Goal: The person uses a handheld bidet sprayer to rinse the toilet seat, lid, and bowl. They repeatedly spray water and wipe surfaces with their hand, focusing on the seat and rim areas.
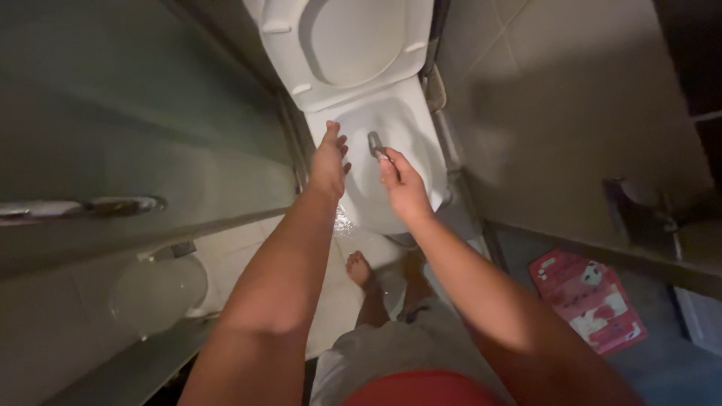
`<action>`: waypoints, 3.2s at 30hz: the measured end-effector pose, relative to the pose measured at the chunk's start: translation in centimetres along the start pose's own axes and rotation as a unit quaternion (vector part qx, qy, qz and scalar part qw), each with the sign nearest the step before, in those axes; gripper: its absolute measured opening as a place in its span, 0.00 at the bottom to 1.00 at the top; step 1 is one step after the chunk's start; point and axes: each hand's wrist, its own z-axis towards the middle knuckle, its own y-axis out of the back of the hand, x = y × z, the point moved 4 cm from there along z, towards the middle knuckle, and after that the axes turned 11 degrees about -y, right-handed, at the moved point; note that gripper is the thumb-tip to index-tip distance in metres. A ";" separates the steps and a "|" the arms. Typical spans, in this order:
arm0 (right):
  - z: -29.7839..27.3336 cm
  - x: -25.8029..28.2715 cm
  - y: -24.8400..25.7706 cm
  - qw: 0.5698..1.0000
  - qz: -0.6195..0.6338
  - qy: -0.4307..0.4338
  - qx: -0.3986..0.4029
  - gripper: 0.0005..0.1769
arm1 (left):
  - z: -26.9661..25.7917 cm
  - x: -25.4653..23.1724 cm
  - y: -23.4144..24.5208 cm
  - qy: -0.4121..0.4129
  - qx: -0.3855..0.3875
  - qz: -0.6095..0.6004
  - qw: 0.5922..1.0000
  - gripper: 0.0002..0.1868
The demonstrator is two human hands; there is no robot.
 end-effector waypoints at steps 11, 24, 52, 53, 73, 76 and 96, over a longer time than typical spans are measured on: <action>1.7 1.3 4.7 0.998 0.040 -0.045 -0.033 0.24 | 1.3 1.8 -4.8 0.019 0.027 -0.013 0.999 0.39; 5.3 7.1 6.5 0.995 0.085 0.028 -0.047 0.23 | 4.2 -1.7 -10.3 -0.022 0.052 -0.042 0.998 0.39; 8.5 12.4 8.8 0.993 0.108 0.031 -0.048 0.24 | 7.4 -6.2 -15.9 -0.036 0.071 -0.076 0.994 0.38; 8.7 12.2 9.0 0.992 0.110 0.033 -0.048 0.24 | 7.6 -6.3 -16.2 -0.036 0.073 -0.076 0.994 0.38; 9.2 3.7 10.8 0.995 0.045 -0.074 -0.052 0.19 | 2.2 6.8 -4.3 -0.008 -0.053 0.056 0.997 0.17; 9.8 3.6 9.4 0.997 0.032 -0.065 -0.040 0.19 | 1.2 7.3 -0.7 0.020 -0.073 0.075 0.994 0.16; 8.0 6.4 -3.0 0.994 0.030 -0.099 0.042 0.23 | -2.8 5.0 8.0 0.049 -0.156 0.001 0.987 0.34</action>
